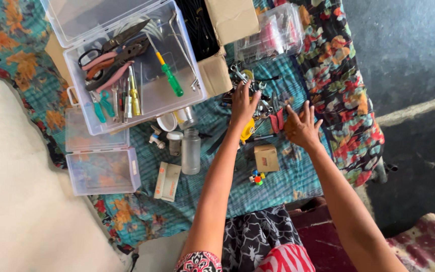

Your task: The person gathers various hand tools from a cluttered shelf and places them into a clear plastic storage box on a bed. They handle screwdrivers, pliers, scissors, and wrenches, arranging them inside the container.

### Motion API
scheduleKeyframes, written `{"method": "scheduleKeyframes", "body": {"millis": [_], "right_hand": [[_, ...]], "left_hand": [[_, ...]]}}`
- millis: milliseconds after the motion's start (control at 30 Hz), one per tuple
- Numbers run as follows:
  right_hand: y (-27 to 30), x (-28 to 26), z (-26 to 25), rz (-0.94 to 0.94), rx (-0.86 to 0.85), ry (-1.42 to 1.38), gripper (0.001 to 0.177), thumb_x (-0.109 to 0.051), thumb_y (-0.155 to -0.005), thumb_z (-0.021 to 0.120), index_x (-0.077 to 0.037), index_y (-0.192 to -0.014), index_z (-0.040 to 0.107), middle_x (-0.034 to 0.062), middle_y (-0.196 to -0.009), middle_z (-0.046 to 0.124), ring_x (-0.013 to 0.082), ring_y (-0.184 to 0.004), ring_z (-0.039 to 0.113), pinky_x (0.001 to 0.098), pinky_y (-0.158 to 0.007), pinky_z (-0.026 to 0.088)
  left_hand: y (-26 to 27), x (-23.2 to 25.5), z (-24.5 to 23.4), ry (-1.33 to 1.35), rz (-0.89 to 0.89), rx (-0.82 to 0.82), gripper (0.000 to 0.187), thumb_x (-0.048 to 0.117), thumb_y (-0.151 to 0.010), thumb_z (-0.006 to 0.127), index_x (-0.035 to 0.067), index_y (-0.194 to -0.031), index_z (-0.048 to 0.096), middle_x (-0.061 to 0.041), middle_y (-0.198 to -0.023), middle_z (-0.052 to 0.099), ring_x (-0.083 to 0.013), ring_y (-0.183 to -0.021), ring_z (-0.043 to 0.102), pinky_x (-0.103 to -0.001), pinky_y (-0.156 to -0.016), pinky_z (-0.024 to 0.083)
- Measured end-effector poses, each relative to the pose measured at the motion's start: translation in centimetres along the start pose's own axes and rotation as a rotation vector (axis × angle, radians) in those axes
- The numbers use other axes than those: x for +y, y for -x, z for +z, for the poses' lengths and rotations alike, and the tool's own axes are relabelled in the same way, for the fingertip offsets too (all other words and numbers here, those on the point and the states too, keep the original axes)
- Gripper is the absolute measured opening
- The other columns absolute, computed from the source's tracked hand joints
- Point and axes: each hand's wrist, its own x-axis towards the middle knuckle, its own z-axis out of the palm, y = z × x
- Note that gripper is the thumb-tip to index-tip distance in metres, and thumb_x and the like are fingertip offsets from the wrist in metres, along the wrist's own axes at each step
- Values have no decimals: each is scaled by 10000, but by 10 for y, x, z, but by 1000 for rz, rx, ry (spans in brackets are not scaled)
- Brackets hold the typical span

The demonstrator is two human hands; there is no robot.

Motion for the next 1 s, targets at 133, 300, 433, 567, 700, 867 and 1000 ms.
{"method": "scheduleKeyframes", "body": {"millis": [133, 300, 433, 567, 700, 867, 1000], "right_hand": [[-1, 2, -5, 17, -95, 21, 1269, -222, -606, 931, -442, -1618, 198, 204, -1721, -51, 486, -1578, 22, 847, -1086, 179], [1, -7, -9, 46, -103, 68, 1287, -196, -605, 924, -447, -1623, 177, 196, -1724, -46, 474, -1578, 32, 827, -1113, 170], [4, -11, -10, 34, -61, 45, 1271, -138, -605, 887, -446, -1623, 192, 194, -1728, -35, 472, -1589, 32, 825, -1129, 146], [6, -15, -8, 59, -58, 37, 1210, -130, -642, 837, -429, -1622, 193, 202, -1721, -29, 482, -1585, 20, 841, -1115, 129], [-7, -28, -20, 121, -114, -38, 1025, -123, -735, 786, -387, -1595, 295, 263, -1698, 9, 518, -1541, -1, 831, -1071, 134], [-21, -82, -70, -168, 276, -427, 764, -100, -858, 735, -131, -1558, 431, 244, -1635, 309, 454, -1547, 285, 558, -1219, 354], [-24, -155, -110, -439, 435, -466, 638, -78, -930, 759, -8, -1492, 464, 289, -1535, 425, 411, -1432, 427, 520, -1149, 390]], "left_hand": [[-29, -24, 36, 46, -123, 94, 592, 445, -911, 726, 82, -1359, 589, -281, -1476, 454, -444, -1360, 428, -533, -1107, 358], [-33, -17, 35, 152, -242, 126, 540, 427, -872, 755, 78, -1275, 672, -180, -1438, 503, -339, -1347, 471, -489, -1121, 349], [-25, 20, 4, 585, -314, 65, 443, 320, -945, 728, 62, -1306, 715, -97, -1448, 563, -256, -1349, 552, -419, -1131, 401], [-13, 65, -33, 982, -336, -51, 404, 273, -1018, 664, 86, -1375, 662, -53, -1473, 521, -185, -1349, 563, -343, -1152, 476], [-11, 98, -69, 1058, -176, -82, 353, 228, -1062, 626, 91, -1386, 659, -34, -1503, 514, -178, -1406, 527, -343, -1199, 427], [-10, 126, -121, 1097, -46, -127, 323, 185, -1099, 594, 78, -1396, 665, -25, -1525, 522, -168, -1453, 495, -345, -1262, 364], [-17, 136, -171, 1212, 19, -149, 244, 171, -1134, 614, 51, -1321, 714, -38, -1419, 579, -169, -1375, 549, -372, -1264, 416]]}}
